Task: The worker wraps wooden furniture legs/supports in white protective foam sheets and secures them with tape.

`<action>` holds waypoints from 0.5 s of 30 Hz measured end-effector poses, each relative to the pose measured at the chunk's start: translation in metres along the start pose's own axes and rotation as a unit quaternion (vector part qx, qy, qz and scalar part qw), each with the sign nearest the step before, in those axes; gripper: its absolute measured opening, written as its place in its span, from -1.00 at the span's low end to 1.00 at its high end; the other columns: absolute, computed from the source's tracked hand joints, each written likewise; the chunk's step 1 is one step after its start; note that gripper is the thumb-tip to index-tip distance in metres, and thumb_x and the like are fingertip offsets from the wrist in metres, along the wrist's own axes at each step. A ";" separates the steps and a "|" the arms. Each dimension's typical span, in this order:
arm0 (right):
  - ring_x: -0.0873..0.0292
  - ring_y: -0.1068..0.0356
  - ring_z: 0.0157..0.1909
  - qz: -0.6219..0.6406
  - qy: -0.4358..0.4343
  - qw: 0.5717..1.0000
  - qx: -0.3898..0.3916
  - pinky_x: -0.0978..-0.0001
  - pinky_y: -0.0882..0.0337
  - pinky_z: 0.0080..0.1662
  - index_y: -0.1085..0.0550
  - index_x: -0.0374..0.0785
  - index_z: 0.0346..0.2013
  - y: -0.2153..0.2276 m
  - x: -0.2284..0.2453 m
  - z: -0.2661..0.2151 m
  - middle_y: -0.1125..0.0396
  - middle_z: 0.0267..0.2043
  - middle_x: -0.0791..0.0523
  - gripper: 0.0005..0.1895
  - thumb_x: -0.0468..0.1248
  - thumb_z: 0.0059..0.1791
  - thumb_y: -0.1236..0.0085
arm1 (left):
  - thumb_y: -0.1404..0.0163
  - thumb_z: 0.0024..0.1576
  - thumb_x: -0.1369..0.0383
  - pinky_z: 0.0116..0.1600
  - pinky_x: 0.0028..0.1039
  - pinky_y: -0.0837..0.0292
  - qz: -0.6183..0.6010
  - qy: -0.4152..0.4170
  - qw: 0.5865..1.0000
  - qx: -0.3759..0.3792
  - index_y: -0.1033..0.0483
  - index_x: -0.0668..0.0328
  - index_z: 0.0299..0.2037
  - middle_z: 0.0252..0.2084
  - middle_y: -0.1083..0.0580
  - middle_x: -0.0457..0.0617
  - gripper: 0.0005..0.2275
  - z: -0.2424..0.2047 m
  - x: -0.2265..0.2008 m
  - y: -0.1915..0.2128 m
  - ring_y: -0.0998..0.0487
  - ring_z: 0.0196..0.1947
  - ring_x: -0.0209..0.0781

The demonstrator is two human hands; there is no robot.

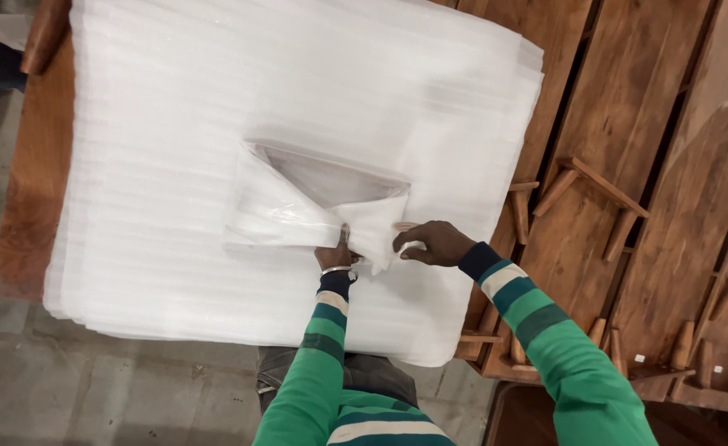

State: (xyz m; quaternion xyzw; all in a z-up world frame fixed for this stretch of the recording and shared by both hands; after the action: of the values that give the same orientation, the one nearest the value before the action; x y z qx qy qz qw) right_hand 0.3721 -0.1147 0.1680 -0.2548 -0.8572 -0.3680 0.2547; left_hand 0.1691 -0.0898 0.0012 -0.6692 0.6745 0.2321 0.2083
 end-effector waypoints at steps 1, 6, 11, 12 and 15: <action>0.06 -0.50 -0.35 0.000 -0.003 1.000 0.001 0.12 -0.45 -0.09 -0.59 -0.01 -0.17 -0.006 -0.007 0.001 -0.54 -0.26 0.16 -0.80 -0.08 -0.04 -0.22 | -0.20 0.14 0.26 -0.67 -0.34 -0.39 0.000 0.003 1.000 0.002 -0.52 0.49 -0.18 -0.49 -0.53 0.22 -0.67 0.000 0.002 -0.001 -0.51 -0.71 -0.05; 0.12 -0.51 -0.31 -0.092 -0.168 0.981 -0.024 0.21 -0.45 -0.12 -0.65 0.15 -0.22 -0.025 -0.040 0.020 -0.56 -0.29 0.25 -0.79 -0.01 -0.01 -0.09 | -0.23 0.08 0.30 -0.65 -0.33 -0.55 -0.045 -0.073 0.995 -0.043 -0.55 0.53 -0.13 -0.39 -0.58 0.15 -0.66 -0.004 -0.007 0.004 -0.60 -0.62 -0.12; 0.12 -0.52 -0.25 -0.091 -0.215 0.971 -0.046 0.18 -0.48 -0.14 -0.67 0.14 -0.30 -0.037 -0.057 0.039 -0.55 -0.27 0.26 -0.82 -0.03 -0.07 -0.15 | -0.19 0.13 0.37 -0.63 -0.32 -0.56 -0.032 -0.065 0.997 -0.038 -0.58 0.62 -0.14 -0.42 -0.59 0.25 -0.70 0.012 0.015 0.008 -0.60 -0.64 -0.05; 0.10 -0.52 -0.24 -0.104 -0.223 0.968 -0.053 0.16 -0.49 -0.15 -0.66 0.13 -0.31 -0.037 -0.058 0.043 -0.55 -0.28 0.26 -0.84 -0.03 -0.07 -0.16 | -0.17 0.15 0.40 -0.63 -0.32 -0.55 -0.023 -0.068 0.997 -0.036 -0.59 0.65 -0.16 -0.43 -0.59 0.29 -0.73 0.014 0.018 0.009 -0.60 -0.64 -0.03; 0.09 -0.53 -0.22 -0.094 -0.243 0.962 -0.081 0.19 -0.50 -0.13 -0.69 0.11 -0.39 -0.055 -0.067 0.059 -0.57 -0.30 0.24 -0.85 -0.14 -0.12 -0.17 | -0.10 0.14 0.44 -0.57 -0.30 -0.60 -0.024 -0.056 0.998 -0.029 -0.56 0.60 -0.14 -0.42 -0.58 0.22 -0.77 0.009 0.011 0.012 -0.61 -0.60 -0.05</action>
State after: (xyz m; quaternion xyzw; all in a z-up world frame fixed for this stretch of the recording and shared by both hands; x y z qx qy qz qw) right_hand 0.3726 -0.1198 0.0631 -0.2748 -0.8804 -0.3859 -0.0182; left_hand 0.1570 -0.0931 -0.0123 -0.6767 0.6386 0.2838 0.2317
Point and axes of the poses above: each hand's wrist, its own z-axis towards the middle knuckle, its own y-axis out of the back of the hand, x = y × z, the point moved 5 cm from there along z, towards the middle knuckle
